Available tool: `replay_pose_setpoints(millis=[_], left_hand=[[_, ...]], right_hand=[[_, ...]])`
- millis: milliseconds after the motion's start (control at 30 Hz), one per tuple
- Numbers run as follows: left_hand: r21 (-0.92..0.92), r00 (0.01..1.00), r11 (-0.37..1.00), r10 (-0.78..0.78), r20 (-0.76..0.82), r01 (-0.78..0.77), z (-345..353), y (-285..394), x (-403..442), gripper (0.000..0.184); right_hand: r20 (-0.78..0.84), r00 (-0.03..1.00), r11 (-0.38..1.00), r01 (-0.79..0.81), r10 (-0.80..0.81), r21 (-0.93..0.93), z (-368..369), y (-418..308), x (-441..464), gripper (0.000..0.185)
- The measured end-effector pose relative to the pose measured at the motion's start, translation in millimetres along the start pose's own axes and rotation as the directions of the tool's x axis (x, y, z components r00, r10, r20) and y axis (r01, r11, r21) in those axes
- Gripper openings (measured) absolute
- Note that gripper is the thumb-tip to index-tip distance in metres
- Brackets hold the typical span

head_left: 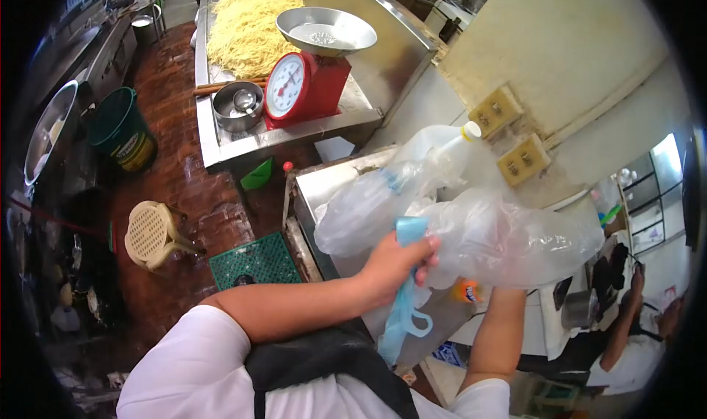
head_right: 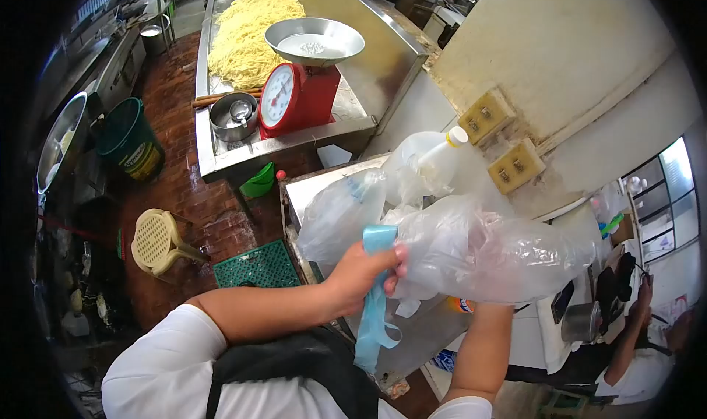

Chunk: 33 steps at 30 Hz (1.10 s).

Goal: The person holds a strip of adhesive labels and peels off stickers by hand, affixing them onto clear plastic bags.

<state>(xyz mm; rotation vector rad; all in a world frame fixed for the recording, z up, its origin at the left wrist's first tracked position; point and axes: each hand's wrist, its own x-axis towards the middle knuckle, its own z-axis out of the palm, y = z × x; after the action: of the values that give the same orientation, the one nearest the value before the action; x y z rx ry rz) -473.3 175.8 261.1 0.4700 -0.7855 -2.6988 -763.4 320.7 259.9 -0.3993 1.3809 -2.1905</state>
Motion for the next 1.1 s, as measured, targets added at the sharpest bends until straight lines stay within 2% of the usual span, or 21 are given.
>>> replay_pose_setpoints(millis=[200, 300, 400, 500, 600, 833, 933, 1000, 1033, 1100], left_hand=[[0.104, 0.947, 0.948, 0.286, 0.146, -0.302, 16.4, 6.7, -8.2, 0.018], [0.102, 0.939, 0.933, 0.340, 0.060, -0.344, 16.5, -0.3, -4.5, 0.016], [0.177, 0.979, 0.975, 0.157, -0.126, -0.134, -4.8, -24.7, -1.9, 0.017], [0.051, 0.971, 0.998, -0.008, -0.237, 0.021, -22.8, -51.0, -5.5, 0.016], [0.022, 0.917, 0.985, -0.150, -0.368, 0.171, -42.6, -61.2, 6.8, 0.014], [-0.016, 0.905, 0.971, -0.228, -0.359, 0.238, -78.2, -86.3, 27.6, 0.007], [-0.069, 0.910, 0.969, -0.247, -0.332, 0.238, -83.5, -85.7, 29.1, 0.007], [-0.034, 0.901, 0.967, -0.248, -0.357, 0.253, -84.2, -81.6, 27.8, 0.008], [-0.021, 0.896, 0.966, -0.246, -0.371, 0.256, -84.5, -77.7, 26.5, 0.009], [-0.009, 0.893, 0.963, -0.253, -0.373, 0.269, -87.1, -72.4, 23.3, 0.009]], right_hand=[[0.025, 0.999, 0.999, -0.043, 0.043, 0.028, 4.1, 3.9, 17.8, 0.042], [0.061, 0.994, 0.995, -0.093, 0.091, 0.040, 11.8, 6.5, 31.0, 0.043], [0.088, 0.984, 0.982, -0.164, 0.156, 0.090, 13.7, 24.3, 32.4, 0.045], [0.095, 0.973, 0.960, -0.225, 0.212, 0.169, 11.5, 54.4, 21.7, 0.047], [0.096, 0.964, 0.928, -0.263, 0.246, 0.263, 12.6, 82.9, 9.0, 0.048], [0.091, 0.960, 0.872, -0.279, 0.266, 0.401, 15.4, 120.6, -8.1, 0.052], [0.083, 0.961, 0.866, -0.273, 0.263, 0.418, 10.5, 120.0, -16.2, 0.054], [0.068, 0.966, 0.880, -0.257, 0.251, 0.398, 4.5, 105.7, -24.1, 0.055], [0.057, 0.975, 0.902, -0.222, 0.217, 0.370, 2.3, 89.4, -31.1, 0.056], [0.034, 0.998, 0.967, -0.055, 0.048, 0.250, 6.7, 48.2, -50.8, 0.057]])
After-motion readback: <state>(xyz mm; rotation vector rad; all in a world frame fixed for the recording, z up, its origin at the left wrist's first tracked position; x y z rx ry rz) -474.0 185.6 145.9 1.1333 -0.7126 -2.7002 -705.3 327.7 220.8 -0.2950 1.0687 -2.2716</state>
